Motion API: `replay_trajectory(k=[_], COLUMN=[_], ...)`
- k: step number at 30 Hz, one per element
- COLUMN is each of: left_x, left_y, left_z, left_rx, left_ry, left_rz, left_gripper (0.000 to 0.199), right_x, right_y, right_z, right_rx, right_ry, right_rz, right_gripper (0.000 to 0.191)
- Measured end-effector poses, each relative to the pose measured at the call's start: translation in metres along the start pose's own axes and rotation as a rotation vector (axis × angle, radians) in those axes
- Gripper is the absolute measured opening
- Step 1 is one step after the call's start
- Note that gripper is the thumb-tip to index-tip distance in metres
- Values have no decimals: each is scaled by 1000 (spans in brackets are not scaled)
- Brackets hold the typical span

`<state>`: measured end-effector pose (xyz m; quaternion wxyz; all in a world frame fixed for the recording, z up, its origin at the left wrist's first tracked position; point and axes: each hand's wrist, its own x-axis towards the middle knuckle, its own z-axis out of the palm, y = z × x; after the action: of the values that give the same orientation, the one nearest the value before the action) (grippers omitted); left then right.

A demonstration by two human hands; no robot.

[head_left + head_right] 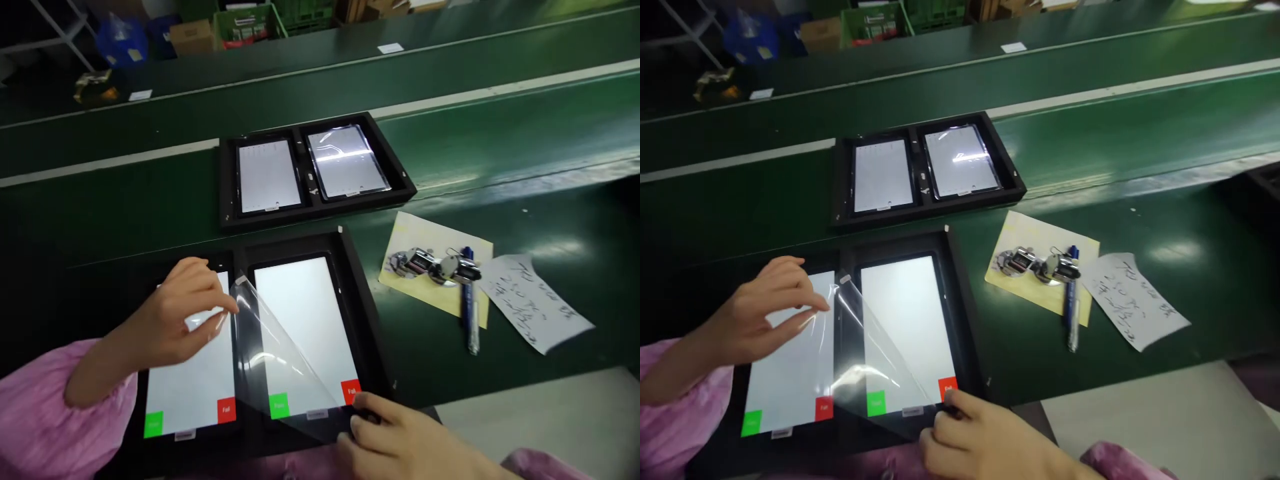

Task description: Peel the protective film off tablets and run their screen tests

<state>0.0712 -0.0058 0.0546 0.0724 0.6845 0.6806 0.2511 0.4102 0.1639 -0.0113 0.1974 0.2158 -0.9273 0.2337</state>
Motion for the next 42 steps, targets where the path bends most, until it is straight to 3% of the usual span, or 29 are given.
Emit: replay_trajectory(k=[3,5,7,9,11,14,15,17,20,22,29,34,38,42], left_x=[27,35,38,35,28,8,-1,-16,-29,-28,-12,-16,-39,-90], left_y=[-19,-19,-14,-9,-10,-24,-29,-39,-45,-45,-47,-46,-17,40], left_z=[19,37,52,59,52,29,21,12,16,26,46,43,25,-2], left_rx=[-60,-6,100,147,97,70,104,198,304,326,258,95,142,134], left_ry=[-118,-161,-174,-174,-115,96,122,47,-107,-113,69,224,194,102], left_rz=[-16,-76,-112,-101,-141,-424,-543,-702,-729,-707,-545,-588,-634,-507], left_gripper=[20,34,51,55,53,40,36,39,54,56,40,23,16,20], right_x=[-3,2,16,36,60,89,96,104,108,107,106,104,100,99], right_y=[5,14,33,64,102,156,169,186,192,191,192,199,204,202], right_z=[0,-6,-10,-11,-6,7,10,14,15,14,14,17,20,20], right_rx=[-54,-58,-52,-13,115,194,198,212,221,213,201,173,189,195], right_ry=[28,19,1,27,174,348,409,551,710,748,753,705,704,692], right_rz=[107,137,117,106,131,262,317,444,616,666,696,721,681,669], right_gripper=[41,38,34,27,22,12,10,9,9,9,8,6,9,10])
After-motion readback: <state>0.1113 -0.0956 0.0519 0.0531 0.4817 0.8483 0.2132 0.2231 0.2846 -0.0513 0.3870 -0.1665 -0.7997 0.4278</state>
